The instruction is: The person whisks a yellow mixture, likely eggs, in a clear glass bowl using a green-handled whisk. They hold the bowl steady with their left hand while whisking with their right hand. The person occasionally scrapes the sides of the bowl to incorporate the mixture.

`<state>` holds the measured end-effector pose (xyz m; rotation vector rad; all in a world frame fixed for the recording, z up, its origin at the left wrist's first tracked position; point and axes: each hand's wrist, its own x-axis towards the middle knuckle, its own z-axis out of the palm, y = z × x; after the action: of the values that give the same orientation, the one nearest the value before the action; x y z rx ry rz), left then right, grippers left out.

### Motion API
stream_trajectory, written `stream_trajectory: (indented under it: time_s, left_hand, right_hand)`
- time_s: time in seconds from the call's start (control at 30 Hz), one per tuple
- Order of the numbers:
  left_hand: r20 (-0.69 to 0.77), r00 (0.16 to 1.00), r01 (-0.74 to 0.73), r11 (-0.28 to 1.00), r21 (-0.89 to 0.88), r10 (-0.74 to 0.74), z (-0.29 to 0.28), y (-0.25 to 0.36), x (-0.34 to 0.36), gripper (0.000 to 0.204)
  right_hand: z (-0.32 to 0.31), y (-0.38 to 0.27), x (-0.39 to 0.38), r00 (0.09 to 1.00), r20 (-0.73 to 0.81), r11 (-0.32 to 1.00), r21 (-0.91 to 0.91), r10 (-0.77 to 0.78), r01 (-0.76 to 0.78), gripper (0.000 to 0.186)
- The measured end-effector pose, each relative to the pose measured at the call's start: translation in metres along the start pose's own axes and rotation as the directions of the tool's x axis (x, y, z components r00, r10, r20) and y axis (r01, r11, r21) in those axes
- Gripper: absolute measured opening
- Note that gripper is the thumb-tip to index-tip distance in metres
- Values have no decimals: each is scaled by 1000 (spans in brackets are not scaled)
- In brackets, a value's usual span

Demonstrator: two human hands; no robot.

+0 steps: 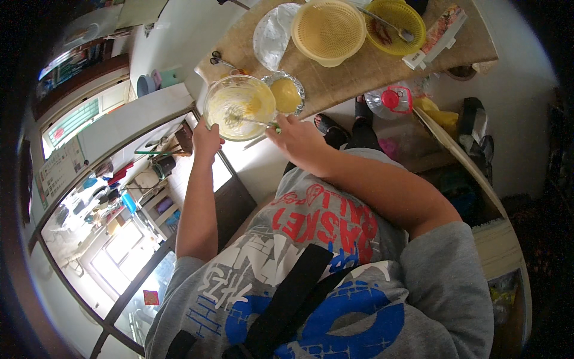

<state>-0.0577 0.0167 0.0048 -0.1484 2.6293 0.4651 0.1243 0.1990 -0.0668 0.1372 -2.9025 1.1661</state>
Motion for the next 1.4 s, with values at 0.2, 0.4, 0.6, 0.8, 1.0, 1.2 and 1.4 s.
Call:
stream_trajectory:
  time_s: [0.2, 0.4, 0.6, 0.8, 1.0, 1.2, 1.4]
  left_hand:
    - [-4, 1000, -9, 1000, 2, 9, 0, 5, -4, 49]
    - [6, 1000, -4, 1000, -8, 5, 1, 0, -1, 50]
    - [9, 1000, 1, 1000, -9, -1, 1, 2, -3, 55]
    - [17, 999, -33, 995, -91, 35, -1, -12, 0, 59]
    - [6, 1000, -2, 981, -194, 3, 0, -20, -4, 57]
    - [45, 999, 21, 956, -294, -8, -6, -41, -8, 58]
    - [75, 997, 18, 950, -311, 6, -17, -52, -11, 59]
  right_hand:
    - [3, 10, -3, 998, -8, 998, -17, 63, -63, 31]
    - [2, 5, -7, 999, -39, 1000, 5, 24, -24, 33]
    - [-4, 26, -6, 986, -20, 977, 146, 163, -158, 29]
    - [9, 17, -12, 980, -67, 909, 392, 185, -145, 26]
    - [22, 1, 0, 969, 96, 762, 603, 226, -238, 25]
    - [19, -3, 11, 911, 304, 630, 658, 278, -412, 30]
    - [10, -13, 7, 916, 315, 559, 725, 250, -402, 28]
